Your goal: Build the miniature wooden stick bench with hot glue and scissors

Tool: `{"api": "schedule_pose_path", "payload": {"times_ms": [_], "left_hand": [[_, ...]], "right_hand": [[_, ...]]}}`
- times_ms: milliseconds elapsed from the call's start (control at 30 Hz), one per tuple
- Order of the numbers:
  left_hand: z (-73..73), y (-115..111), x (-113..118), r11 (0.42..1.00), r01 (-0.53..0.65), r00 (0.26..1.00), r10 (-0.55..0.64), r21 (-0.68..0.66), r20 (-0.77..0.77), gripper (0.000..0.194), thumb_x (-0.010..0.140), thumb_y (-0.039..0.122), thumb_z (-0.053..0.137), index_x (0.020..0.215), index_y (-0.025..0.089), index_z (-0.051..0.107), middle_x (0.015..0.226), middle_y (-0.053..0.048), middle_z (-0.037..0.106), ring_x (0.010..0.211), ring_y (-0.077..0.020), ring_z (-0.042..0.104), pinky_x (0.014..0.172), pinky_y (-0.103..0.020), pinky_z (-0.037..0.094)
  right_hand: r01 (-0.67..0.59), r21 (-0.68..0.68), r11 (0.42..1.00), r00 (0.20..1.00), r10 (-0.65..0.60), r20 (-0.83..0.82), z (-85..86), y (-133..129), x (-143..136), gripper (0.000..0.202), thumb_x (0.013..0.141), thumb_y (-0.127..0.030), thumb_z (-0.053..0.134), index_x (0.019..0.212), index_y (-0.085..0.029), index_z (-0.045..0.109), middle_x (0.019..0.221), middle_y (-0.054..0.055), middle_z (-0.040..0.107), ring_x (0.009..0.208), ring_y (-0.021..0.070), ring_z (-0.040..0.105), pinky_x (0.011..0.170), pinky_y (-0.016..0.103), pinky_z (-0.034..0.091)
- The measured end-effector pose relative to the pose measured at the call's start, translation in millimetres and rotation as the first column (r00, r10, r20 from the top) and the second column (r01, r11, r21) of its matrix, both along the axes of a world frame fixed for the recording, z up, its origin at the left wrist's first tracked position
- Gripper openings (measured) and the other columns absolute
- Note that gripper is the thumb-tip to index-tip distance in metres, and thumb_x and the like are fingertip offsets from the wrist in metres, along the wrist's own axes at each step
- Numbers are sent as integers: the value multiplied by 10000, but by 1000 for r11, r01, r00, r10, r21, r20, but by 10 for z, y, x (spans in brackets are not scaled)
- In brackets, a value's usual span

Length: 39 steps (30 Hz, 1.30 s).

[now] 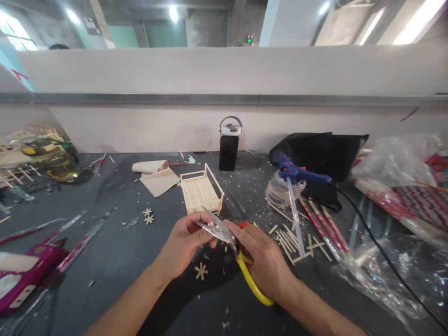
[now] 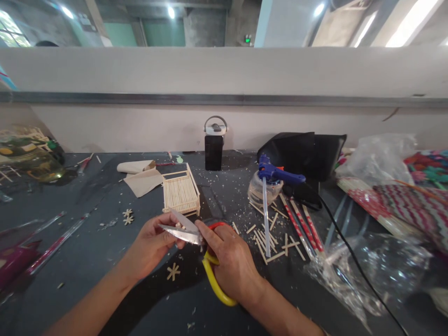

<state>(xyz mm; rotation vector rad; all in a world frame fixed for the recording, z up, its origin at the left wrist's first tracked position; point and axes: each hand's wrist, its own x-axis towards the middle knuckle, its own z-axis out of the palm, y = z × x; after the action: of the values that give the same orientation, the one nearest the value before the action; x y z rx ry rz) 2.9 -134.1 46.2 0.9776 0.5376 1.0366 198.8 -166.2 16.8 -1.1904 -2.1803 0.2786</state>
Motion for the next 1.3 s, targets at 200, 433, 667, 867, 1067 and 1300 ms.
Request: {"api": "schedule_pose_path", "payload": {"times_ms": [200, 433, 667, 867, 1067, 1300], "left_hand": [[-67, -7, -6, 997, -35, 998, 38, 65, -48, 165, 763, 273, 759, 808, 137, 677, 714, -7, 631, 632, -85, 553, 613, -192, 433], [-111, -29, -3, 988, -93, 989, 106, 122, -102, 127, 791, 268, 735, 809, 157, 676, 697, 7, 613, 631, -80, 539, 607, -189, 418], [-168, -58, 7, 982, -132, 980, 150, 135, -132, 134, 802, 285, 725, 843, 172, 667, 724, 8, 623, 655, -85, 547, 624, -197, 414], [-137, -85, 14, 978, -171, 964, 191, 119, -183, 124, 828, 265, 697, 807, 151, 650, 670, 9, 605, 645, -81, 524, 624, -194, 402], [-41, -44, 19, 996, -73, 997, 74, 41, -32, 80, 835, 214, 673, 798, 147, 650, 715, 3, 605, 601, -76, 542, 594, -203, 405], [-32, 2, -23, 999, -34, 999, 34, -10, 8, 17, 820, 169, 679, 834, 159, 679, 717, -5, 626, 618, -96, 597, 609, -216, 450]], "right_hand": [[-11, -90, 996, 999, 7, -49, 27, -19, -27, 580, 817, -71, 486, 1384, -194, 476, 950, 113, 622, 884, 253, 615, 771, 412, 554], [-29, -71, 997, 995, 22, -96, 2, -26, -26, 553, 842, -94, 485, 1383, -206, 469, 973, 112, 628, 916, 245, 612, 800, 398, 551], [-29, -141, 990, 995, 15, -97, 55, -24, -45, 442, 832, -102, 499, 1265, -159, 564, 981, 129, 647, 894, 246, 631, 793, 388, 545], [-35, -124, 992, 993, 21, -116, 61, -30, -17, 366, 815, -83, 509, 1139, -213, 618, 822, 45, 677, 714, 174, 647, 668, 261, 532], [48, -9, 999, 970, -49, -238, 13, 0, -7, 316, 863, -130, 522, 1163, -199, 591, 908, 54, 691, 782, 164, 665, 725, 247, 532], [101, -18, 995, 963, -103, -248, -58, 69, 21, 317, 898, -202, 544, 1212, -203, 585, 987, 64, 705, 825, 172, 677, 765, 264, 545]]}}
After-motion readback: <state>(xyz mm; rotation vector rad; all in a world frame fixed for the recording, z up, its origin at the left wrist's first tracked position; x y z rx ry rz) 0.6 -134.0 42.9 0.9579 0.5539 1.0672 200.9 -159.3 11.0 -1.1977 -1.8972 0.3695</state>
